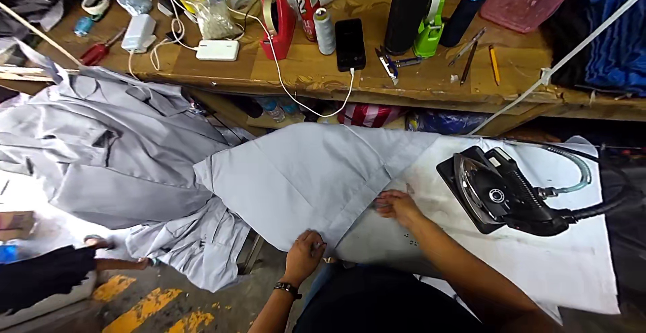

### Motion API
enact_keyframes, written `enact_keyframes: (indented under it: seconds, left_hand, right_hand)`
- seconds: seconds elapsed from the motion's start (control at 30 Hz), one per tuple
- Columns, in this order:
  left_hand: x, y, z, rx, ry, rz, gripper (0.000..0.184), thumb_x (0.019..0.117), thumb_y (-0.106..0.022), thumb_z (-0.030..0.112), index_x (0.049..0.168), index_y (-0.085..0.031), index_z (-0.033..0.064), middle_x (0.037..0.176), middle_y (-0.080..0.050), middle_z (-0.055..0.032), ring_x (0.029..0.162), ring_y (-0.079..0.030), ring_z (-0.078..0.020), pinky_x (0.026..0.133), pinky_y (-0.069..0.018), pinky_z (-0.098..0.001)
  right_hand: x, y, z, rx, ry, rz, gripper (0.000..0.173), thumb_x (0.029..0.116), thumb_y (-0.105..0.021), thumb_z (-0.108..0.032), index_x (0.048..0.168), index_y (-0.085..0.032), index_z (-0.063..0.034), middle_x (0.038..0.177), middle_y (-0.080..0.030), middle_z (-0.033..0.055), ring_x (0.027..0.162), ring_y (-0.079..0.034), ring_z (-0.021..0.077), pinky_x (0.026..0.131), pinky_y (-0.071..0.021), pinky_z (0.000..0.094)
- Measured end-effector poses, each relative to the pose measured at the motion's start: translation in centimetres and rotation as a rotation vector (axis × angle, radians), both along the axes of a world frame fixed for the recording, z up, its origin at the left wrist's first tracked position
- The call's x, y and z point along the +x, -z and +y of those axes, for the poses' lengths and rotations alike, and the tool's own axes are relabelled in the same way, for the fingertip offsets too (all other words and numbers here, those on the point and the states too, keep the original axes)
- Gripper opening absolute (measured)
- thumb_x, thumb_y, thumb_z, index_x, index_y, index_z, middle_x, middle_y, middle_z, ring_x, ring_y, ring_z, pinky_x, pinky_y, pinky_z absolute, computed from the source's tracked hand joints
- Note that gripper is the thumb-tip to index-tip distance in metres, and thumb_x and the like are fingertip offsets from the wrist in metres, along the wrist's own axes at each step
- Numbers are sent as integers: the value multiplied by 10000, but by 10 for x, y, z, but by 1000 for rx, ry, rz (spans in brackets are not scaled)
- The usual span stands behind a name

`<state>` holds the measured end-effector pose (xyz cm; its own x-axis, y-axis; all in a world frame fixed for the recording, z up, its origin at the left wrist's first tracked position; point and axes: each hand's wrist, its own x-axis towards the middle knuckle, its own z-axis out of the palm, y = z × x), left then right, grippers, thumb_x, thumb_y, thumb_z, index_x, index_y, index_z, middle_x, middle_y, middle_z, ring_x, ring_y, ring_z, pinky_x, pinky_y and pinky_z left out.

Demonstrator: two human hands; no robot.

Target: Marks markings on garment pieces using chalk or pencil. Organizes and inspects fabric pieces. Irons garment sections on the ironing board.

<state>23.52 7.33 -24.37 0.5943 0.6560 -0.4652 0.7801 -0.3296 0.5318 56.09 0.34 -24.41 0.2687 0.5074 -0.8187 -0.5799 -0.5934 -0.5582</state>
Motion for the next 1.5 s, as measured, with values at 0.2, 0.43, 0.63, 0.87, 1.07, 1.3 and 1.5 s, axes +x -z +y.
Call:
enact_keyframes:
  seconds: [0.2, 0.43, 0.63, 0.87, 1.07, 1.3, 1.5]
  left_hand:
    - [1, -1, 4, -32, -8, 18, 286, 961, -649, 314, 1043, -717, 48, 1074, -674, -146, 969, -661, -307, 892, -533, -517]
    - [5, -3, 8, -58, -14, 63, 273, 970, -637, 309, 1026, -714, 54, 1092, -671, -132, 978, -660, -277, 902, -528, -498]
    - [17, -14, 16, -109, 39, 213, 320, 1013, -583, 336, 1047, -699, 39, 1117, -662, -153, 1025, -653, -317, 923, -512, -538]
    - [117, -21, 10, 386, 223, -145, 525, 1001, -536, 444, 1338, -643, 56, 1401, -626, -152, 1363, -535, -354, 1149, -373, -576]
    - [132, 26, 15, 271, 649, -85, 855, 977, -518, 607, 1636, -265, 124, 1721, -188, -45, 1587, -103, -379, 1191, -91, -744]
    - [53, 16, 15, 101, 706, -214, 810, 1011, -469, 595, 1627, -285, 101, 1716, -193, -88, 1591, -127, -330, 1228, -100, -676]
    - [-20, 20, 46, 215, 566, -233, 758, 1024, -385, 618, 1616, -336, 148, 1705, -234, -87, 1578, -162, -376, 1205, -144, -713]
  right_hand:
    - [-34, 8, 9, 82, 90, 135, 154, 1078, -508, -97, 1172, -598, -14, 775, -691, 70, 470, -533, 75, 437, -444, 209]
    - [-32, 8, 25, 93, 40, 113, 243, 1127, -386, -185, 1092, -552, -11, 676, -674, 80, 406, -519, 96, 400, -439, 225]
    - [-23, 12, -2, 75, 150, 29, 291, 1119, -460, -237, 1107, -570, 33, 708, -692, 114, 561, -691, 192, 555, -604, 324]
    - [88, -82, -74, -37, -455, -1416, 350, 1027, -565, -302, 1155, -742, -28, 1165, -694, 268, 1100, -645, 485, 901, -489, 697]
    - [190, -92, -81, -339, -492, -1247, 545, 1054, -571, -415, 1424, -479, -25, 1092, -635, 383, 971, -627, 612, 769, -463, 771]
    - [189, -97, -73, -234, -316, -836, 421, 1053, -578, -416, 1314, -595, -85, 674, -509, 105, 480, -448, 182, 471, -429, 363]
    - [79, -139, -44, -28, -623, -1050, 364, 1007, -678, -362, 1136, -687, -22, 758, -641, 170, 619, -610, 285, 630, -529, 529]
